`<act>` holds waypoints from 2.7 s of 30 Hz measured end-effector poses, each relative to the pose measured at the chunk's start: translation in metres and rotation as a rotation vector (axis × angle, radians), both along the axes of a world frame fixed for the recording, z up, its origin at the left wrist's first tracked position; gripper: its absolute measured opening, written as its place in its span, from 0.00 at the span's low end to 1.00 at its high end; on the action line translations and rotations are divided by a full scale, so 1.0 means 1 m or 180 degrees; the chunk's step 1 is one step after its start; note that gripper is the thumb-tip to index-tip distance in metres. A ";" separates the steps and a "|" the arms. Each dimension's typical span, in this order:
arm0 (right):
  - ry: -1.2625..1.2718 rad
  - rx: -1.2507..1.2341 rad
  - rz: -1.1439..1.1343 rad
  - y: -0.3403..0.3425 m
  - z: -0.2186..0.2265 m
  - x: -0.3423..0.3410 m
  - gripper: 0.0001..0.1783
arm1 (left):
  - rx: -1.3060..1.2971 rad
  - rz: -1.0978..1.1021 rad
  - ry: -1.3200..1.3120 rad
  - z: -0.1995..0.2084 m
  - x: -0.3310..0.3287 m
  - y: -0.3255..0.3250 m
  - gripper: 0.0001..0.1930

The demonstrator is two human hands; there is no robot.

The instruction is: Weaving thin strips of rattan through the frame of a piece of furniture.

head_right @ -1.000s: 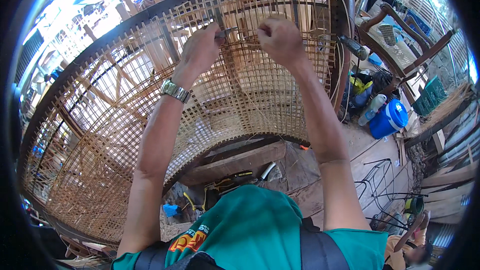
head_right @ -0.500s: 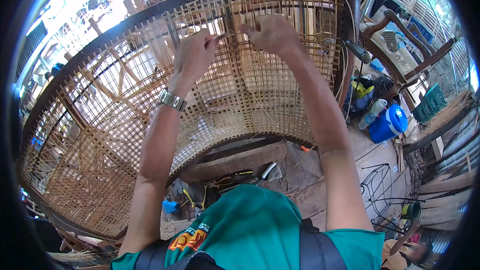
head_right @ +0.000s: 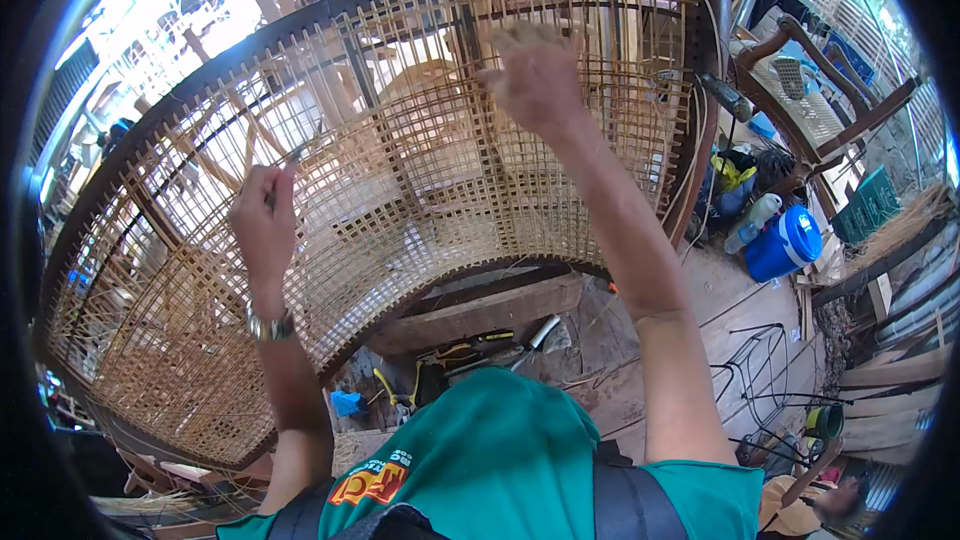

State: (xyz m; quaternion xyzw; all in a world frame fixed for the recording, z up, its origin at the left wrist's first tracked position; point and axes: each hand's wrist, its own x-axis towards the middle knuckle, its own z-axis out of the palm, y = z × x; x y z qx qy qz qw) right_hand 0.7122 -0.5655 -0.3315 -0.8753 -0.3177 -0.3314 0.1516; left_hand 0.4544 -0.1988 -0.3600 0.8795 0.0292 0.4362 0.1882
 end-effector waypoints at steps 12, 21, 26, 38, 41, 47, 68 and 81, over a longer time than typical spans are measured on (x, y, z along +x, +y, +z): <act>0.0724 0.1165 0.1126 -0.016 0.030 -0.011 0.10 | -0.0460 -0.0746 0.0162 0.044 0.053 -0.034 0.19; 0.0872 0.1443 0.0855 -0.084 0.006 0.030 0.13 | 0.0298 -0.0401 0.0883 0.052 0.163 -0.091 0.19; 0.0872 0.1432 0.0749 -0.088 0.009 0.024 0.14 | 0.0806 0.0254 0.1361 0.061 0.168 -0.121 0.19; 0.0953 0.1678 0.1082 -0.104 -0.003 0.038 0.11 | -0.0732 -0.0697 0.0921 -0.003 0.195 -0.091 0.19; 0.0814 0.1668 0.1079 -0.105 -0.002 0.036 0.09 | -0.0735 -0.0923 0.0515 -0.018 0.200 -0.090 0.18; 0.0642 0.1624 0.0994 -0.109 -0.009 0.041 0.09 | -0.0552 -0.0699 0.0999 0.019 0.184 -0.113 0.21; 0.1173 0.1792 0.0998 -0.103 -0.007 0.036 0.14 | 0.0263 -0.0661 0.1049 0.052 0.209 -0.107 0.18; 0.1463 0.1800 0.0843 -0.088 -0.002 0.026 0.12 | 0.0830 -0.0817 0.0943 0.057 0.199 -0.094 0.16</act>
